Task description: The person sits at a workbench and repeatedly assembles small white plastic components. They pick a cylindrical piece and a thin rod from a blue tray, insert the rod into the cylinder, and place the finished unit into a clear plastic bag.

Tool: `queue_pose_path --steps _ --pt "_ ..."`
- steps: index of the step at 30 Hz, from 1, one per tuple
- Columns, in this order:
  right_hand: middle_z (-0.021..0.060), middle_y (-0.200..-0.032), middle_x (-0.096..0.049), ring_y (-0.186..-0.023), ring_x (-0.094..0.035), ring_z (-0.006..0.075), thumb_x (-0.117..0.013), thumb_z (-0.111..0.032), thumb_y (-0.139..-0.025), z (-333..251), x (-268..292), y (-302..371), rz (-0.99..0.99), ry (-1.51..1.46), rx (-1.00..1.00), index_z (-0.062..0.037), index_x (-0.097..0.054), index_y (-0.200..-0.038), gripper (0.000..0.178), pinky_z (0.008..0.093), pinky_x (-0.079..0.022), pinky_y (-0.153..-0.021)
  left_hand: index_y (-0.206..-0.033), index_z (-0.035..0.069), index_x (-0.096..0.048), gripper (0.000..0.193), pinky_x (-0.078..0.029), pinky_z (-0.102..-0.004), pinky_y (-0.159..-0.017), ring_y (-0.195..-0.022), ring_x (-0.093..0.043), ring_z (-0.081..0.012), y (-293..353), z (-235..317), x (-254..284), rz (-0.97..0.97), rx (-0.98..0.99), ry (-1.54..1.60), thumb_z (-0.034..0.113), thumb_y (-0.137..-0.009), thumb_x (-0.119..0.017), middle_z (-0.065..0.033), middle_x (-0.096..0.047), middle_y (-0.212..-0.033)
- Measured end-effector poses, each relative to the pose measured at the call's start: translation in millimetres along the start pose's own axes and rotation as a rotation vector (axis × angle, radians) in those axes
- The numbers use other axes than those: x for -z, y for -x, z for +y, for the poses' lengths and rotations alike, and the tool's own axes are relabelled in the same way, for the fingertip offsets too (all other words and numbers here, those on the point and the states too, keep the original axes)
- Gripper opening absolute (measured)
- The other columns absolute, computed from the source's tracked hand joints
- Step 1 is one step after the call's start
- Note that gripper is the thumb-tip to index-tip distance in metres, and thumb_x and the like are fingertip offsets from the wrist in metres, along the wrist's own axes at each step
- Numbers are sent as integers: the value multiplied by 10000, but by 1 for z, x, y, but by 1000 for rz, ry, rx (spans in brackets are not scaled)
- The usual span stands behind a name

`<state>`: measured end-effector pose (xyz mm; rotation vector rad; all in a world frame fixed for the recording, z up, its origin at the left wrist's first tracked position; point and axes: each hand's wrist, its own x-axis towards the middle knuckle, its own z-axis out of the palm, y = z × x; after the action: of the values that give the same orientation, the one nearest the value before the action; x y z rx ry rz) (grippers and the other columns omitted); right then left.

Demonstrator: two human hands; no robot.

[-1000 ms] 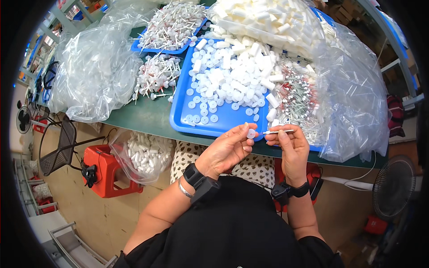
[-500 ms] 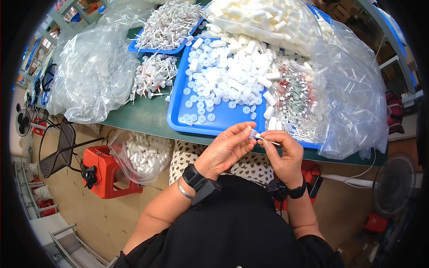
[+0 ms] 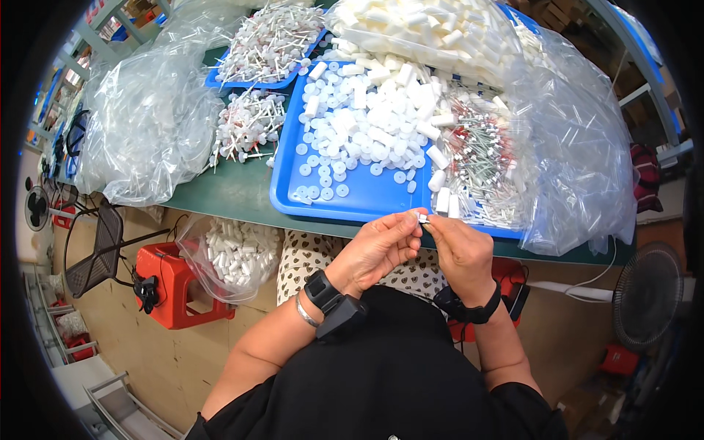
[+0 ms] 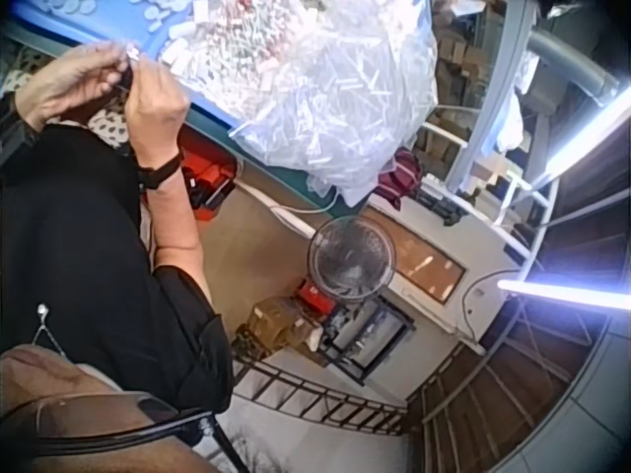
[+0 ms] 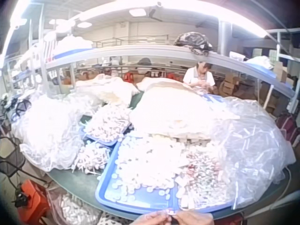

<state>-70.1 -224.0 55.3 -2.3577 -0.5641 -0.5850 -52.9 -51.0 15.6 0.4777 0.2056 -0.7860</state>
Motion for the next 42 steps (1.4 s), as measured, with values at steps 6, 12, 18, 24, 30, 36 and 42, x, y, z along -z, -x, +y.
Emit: queue_pose_path --steps 6,12,18,24,30,36,42 --pt "133 -819 -685 -675 -676 273 -700 7 -799 3 1 5 6 -33 -37 12 -671 -954 158 328 -532 -574 -1250 5 -539 345 -515 -219 -687 -738 -573 -89 -2 0 -8 37 11 8 194 -966 -591 -13 -614 -873" --pt "140 -833 -696 -705 -678 285 -680 -60 -849 3 14 8 -81 -177 -266 3 -688 -951 121 332 -525 -610 -1193 -15 -570 338 -504 -213 -671 -721 -569 -76 -2 4 -7 65 -86 -74 231 -964 -598 -1 -609 -812" --pt "139 -770 -644 -668 -630 342 -648 -114 -840 66 50 14 -105 502 -273 -13 -672 -806 109 424 -501 -629 -1164 10 -580 365 -507 -217 -672 -734 -583 -87 2 16 -9 184 -189 -139 319 -968 -583 -15 -609 -845" --pt "165 -767 -639 -694 -638 363 -663 -157 -790 90 39 12 -294 632 -406 -20 -639 -727 153 447 -503 -636 -1170 11 -563 371 -562 -265 -797 -910 -654 -153 0 9 -9 168 -174 -163 322 -969 -575 -74 -646 -978" --pt "132 -775 -645 -680 -632 348 -663 -101 -800 86 41 12 -146 406 -399 -52 -658 -813 51 418 -502 -619 -1270 -45 -492 429 -551 -309 -905 -1038 -646 -233 1 11 -4 170 -198 -154 261 -979 -564 -163 -622 -1098" --pt "104 -757 -618 -579 -610 264 -674 -35 -812 33 36 0 -149 -42 -265 -27 -629 -880 82 331 -481 -526 -1255 -43 -514 372 -551 -304 -906 -1048 -645 -243 0 14 -13 163 -251 -132 199 -978 -565 -156 -632 -1081" --pt "88 -748 -620 -550 -588 215 -696 -22 -804 17 29 -5 -148 -81 -154 -20 -633 -877 97 314 -455 -506 -1231 -33 -540 339 -553 -301 -898 -1039 -649 -238 3 14 -18 142 -262 -136 191 -978 -564 -148 -641 -1063"
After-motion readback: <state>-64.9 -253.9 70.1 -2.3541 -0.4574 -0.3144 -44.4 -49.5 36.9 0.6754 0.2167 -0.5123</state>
